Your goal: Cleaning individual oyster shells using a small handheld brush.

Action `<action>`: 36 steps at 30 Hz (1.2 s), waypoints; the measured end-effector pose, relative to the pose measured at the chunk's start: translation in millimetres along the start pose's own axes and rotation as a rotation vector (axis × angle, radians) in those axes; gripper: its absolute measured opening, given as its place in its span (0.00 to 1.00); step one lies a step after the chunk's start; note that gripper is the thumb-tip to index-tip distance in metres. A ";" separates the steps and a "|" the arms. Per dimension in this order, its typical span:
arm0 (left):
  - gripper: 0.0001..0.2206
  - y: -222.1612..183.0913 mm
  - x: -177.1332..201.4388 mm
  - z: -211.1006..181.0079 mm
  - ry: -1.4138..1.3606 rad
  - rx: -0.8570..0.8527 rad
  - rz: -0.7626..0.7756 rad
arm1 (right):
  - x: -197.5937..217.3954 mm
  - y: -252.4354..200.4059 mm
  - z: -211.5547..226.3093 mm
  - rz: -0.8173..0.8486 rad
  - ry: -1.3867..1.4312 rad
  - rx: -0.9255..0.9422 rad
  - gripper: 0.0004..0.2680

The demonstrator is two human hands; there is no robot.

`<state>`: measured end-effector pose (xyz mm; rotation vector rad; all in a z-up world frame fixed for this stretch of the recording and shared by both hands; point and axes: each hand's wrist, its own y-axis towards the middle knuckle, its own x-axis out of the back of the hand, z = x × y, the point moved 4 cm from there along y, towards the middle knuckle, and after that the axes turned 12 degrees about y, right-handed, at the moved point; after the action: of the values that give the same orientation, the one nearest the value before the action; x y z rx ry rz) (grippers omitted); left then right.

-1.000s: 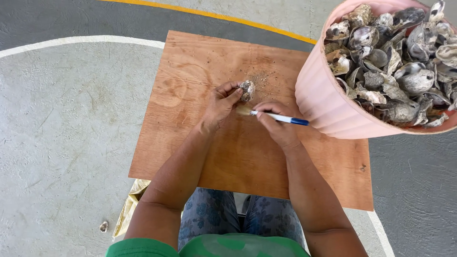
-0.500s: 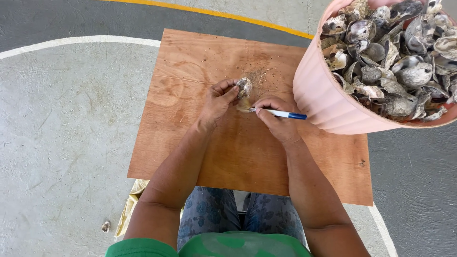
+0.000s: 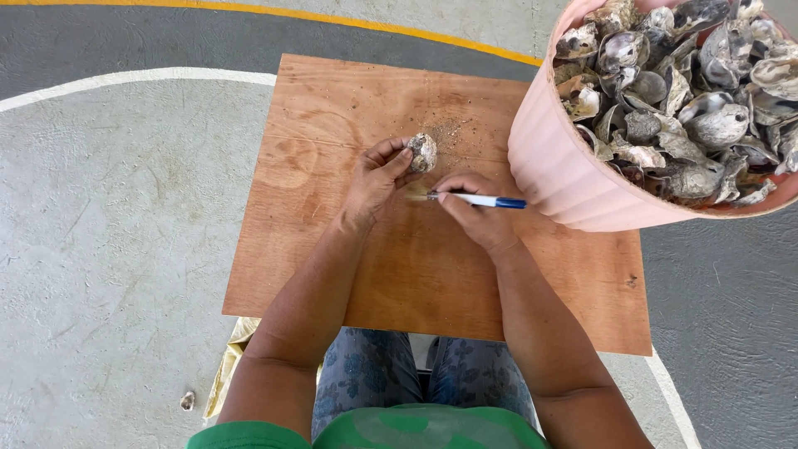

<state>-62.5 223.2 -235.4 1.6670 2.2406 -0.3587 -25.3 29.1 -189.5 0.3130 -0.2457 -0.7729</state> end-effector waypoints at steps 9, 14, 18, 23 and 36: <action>0.03 9.2 10.0 14.9 -0.136 -0.022 0.009 | 35.4 -1.0 7.2 -0.263 0.408 0.219 0.04; 0.04 0.4 -0.4 -2.4 -0.148 0.009 0.057 | 24.4 -4.1 18.0 -0.252 0.306 0.273 0.04; 0.08 -11.6 -16.3 -14.8 -0.123 0.056 0.139 | 15.1 -6.6 40.7 -0.258 0.153 0.345 0.05; 0.20 -9.6 -16.2 -8.8 -0.027 0.061 0.128 | 10.7 -6.1 46.0 -0.234 0.130 0.374 0.05; 0.21 -3.2 -5.1 -0.9 -0.044 0.013 0.075 | 32.7 -2.3 14.6 -0.246 0.329 0.333 0.04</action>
<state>-64.3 218.2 -232.5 1.7274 2.1416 -0.3886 -9.0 1.5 -173.4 0.7888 -0.0229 -0.9089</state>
